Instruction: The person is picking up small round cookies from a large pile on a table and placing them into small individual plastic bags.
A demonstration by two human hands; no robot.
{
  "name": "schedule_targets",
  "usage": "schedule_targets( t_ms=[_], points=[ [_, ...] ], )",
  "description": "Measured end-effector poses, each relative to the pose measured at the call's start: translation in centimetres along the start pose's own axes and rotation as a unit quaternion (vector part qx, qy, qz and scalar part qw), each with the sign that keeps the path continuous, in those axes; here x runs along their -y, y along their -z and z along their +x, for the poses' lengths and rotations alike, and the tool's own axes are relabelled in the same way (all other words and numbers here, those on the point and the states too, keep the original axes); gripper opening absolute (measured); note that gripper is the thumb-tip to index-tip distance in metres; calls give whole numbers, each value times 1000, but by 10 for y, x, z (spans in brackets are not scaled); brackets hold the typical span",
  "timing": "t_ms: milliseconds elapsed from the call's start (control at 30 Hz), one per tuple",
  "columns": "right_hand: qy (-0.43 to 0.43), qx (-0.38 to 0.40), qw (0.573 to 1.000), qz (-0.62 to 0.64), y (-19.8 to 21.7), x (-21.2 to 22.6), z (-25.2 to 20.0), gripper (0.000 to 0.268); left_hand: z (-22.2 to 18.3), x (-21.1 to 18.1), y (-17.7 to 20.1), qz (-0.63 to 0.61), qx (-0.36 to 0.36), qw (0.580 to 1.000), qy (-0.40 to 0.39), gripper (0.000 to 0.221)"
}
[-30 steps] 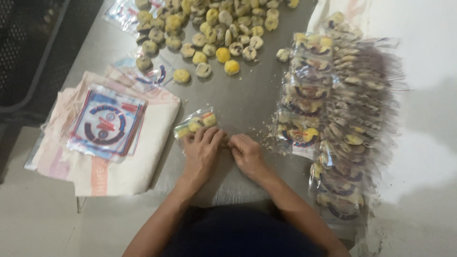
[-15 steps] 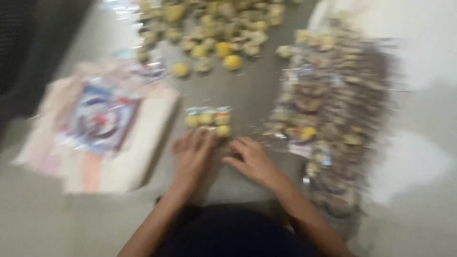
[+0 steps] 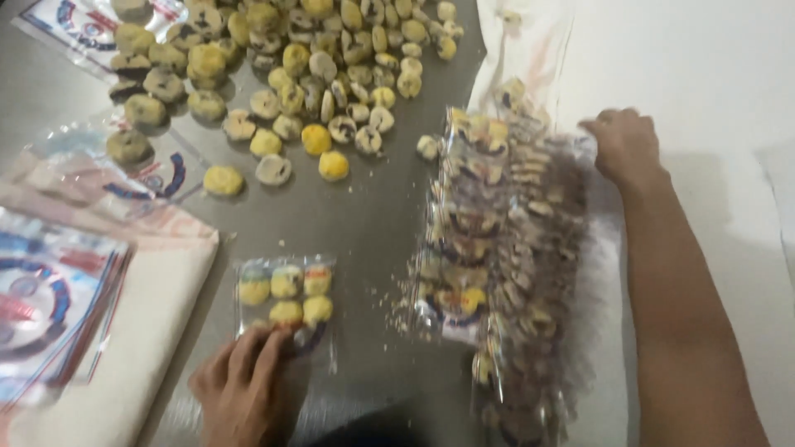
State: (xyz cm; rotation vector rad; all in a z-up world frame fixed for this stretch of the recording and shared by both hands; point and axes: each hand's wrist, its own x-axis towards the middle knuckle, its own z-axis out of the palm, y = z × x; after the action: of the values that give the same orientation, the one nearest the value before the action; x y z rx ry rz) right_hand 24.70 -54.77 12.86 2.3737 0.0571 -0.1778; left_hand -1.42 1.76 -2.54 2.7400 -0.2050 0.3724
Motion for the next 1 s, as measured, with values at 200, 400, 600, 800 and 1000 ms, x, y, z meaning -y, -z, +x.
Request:
schedule_targets(
  t_ms=[200, 400, 600, 800, 1000],
  points=[
    [85, -25, 984, 152, -109, -18, 61, 44, 63, -12, 20, -81, -201, 971, -104, 17],
    [-232, 152, 815, 509, 19, 32, 24, 26, 23, 3, -7, -33, -40, 999, -7, 31],
    [-148, 166, 863, 454, 19, 24, 27, 36, 25, -7, -14, -61, -22, 996, 57, 38],
    [-230, 172, 796, 532, 89, 30, 16, 24, 19, 7, -21, -58, 71, 994, 65, 45],
    [-134, 174, 855, 469, 145, 5, 14, 29, 33, 7, -5, -61, -15, 998, -27, 38]
  ],
)
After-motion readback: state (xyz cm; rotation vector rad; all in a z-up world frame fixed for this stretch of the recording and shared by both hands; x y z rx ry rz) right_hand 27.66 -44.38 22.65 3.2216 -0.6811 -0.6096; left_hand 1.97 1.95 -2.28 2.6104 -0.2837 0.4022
